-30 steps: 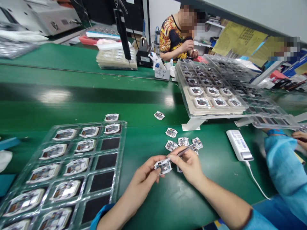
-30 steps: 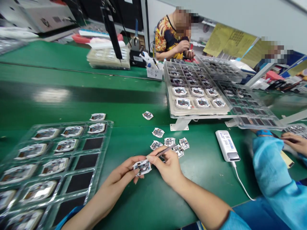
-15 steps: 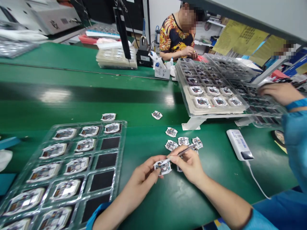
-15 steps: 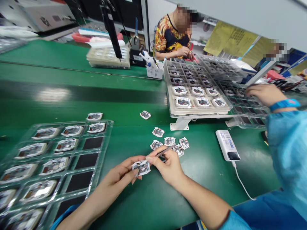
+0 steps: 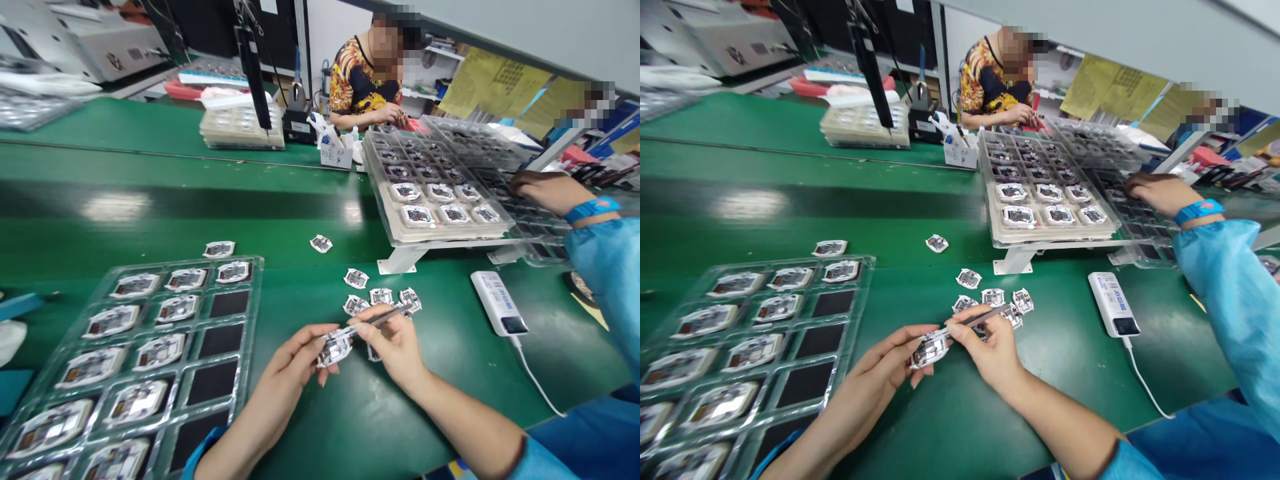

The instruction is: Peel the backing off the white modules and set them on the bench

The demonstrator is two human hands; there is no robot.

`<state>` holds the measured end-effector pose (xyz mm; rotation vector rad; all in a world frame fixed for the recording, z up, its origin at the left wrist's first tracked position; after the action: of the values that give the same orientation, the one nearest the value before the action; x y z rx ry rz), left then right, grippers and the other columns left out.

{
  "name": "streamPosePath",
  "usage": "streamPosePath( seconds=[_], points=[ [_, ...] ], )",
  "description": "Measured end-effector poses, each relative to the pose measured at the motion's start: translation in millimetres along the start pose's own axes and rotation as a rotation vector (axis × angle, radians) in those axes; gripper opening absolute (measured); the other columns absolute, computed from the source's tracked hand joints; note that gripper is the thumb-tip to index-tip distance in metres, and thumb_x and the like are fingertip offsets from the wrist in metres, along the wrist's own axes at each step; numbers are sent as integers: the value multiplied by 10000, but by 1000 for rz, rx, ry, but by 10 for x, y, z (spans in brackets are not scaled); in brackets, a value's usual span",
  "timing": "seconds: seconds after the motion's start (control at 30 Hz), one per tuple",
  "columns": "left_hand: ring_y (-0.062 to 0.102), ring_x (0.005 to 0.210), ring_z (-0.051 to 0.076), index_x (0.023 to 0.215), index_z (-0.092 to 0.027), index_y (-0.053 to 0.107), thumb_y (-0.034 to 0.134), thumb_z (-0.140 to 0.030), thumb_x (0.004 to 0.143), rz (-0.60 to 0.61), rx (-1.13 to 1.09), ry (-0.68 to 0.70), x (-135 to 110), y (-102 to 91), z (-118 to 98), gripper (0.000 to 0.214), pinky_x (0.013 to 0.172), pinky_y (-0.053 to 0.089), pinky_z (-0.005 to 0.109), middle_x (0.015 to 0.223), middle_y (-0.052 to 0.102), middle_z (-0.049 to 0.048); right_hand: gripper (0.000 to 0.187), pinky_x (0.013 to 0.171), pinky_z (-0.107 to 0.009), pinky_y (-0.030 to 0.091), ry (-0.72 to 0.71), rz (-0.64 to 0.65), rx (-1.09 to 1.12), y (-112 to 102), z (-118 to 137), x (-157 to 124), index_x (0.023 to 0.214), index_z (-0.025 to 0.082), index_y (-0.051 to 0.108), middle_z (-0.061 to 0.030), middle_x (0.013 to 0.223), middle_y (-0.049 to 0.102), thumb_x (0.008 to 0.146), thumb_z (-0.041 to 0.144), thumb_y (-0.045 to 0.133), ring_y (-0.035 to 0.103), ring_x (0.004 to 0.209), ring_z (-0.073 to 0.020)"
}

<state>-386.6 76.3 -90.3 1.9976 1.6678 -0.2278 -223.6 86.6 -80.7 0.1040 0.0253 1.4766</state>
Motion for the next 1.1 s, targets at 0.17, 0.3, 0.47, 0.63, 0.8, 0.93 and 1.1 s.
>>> streamPosePath(
  seconds=[0.17, 0.3, 0.47, 0.63, 0.8, 0.93, 1.1],
  points=[
    [603, 620, 178, 871, -155, 713, 758, -439, 722, -30, -100, -16, -28, 16, -33, 323, 518, 427, 275, 730, 666, 27, 134, 751, -336, 583, -45, 18, -23, 1, 7, -32, 853, 218, 736, -44, 839, 792, 806, 339, 764, 736, 768, -204],
    [596, 601, 164, 852, -158, 716, 758, -469, 726, -20, -78, 0, -33, 36, -10, 339, 509, 430, 267, 707, 651, 8, 129, 711, -321, 590, -42, 32, -6, 34, -8, -47, 844, 221, 735, -40, 826, 792, 797, 336, 771, 732, 726, -194],
    [584, 598, 151, 821, -166, 702, 753, -496, 740, -3, -25, 14, -22, 49, -5, 344, 506, 424, 256, 705, 649, -1, 198, 636, -306, 588, 5, 54, 69, 68, -51, -33, 806, 216, 721, -34, 773, 776, 784, 404, 776, 708, 642, -179],
    [550, 576, 139, 852, -162, 685, 718, -516, 767, -5, 37, 24, 13, 6, 26, 365, 500, 398, 242, 638, 636, -11, 125, 694, -319, 590, -102, 116, 57, 105, 38, -41, 815, 225, 712, -36, 797, 775, 829, 343, 751, 732, 745, -194],
    [490, 528, 119, 874, -153, 673, 700, -574, 751, -1, 84, 7, 56, -52, 105, 439, 471, 352, 223, 572, 607, -26, 12, 763, -394, 571, -494, 164, -116, 123, 292, -117, 882, 219, 710, -63, 818, 779, 873, 225, 704, 725, 799, -217],
    [481, 518, 112, 853, -156, 667, 702, -573, 739, 13, 89, -26, 69, -56, 126, 433, 471, 338, 214, 555, 591, -35, 74, 761, -411, 560, -650, 215, -223, 148, 378, -152, 935, 224, 707, -74, 844, 789, 887, 177, 676, 724, 813, -223],
    [491, 523, 109, 842, -160, 669, 703, -534, 739, 17, 86, -63, 38, -41, 104, 389, 476, 334, 212, 584, 589, -36, 38, 745, -407, 564, -609, 210, -203, 139, 353, -121, 890, 232, 712, -61, 809, 792, 889, 204, 686, 730, 778, -221]
  ],
)
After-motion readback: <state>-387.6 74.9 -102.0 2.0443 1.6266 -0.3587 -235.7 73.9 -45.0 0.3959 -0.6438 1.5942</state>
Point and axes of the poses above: each hand's wrist, its own x-axis towards the middle knuckle, its own y-axis out of the palm, z = x × y, the point moved 6 cm from there along x, towards the middle knuckle
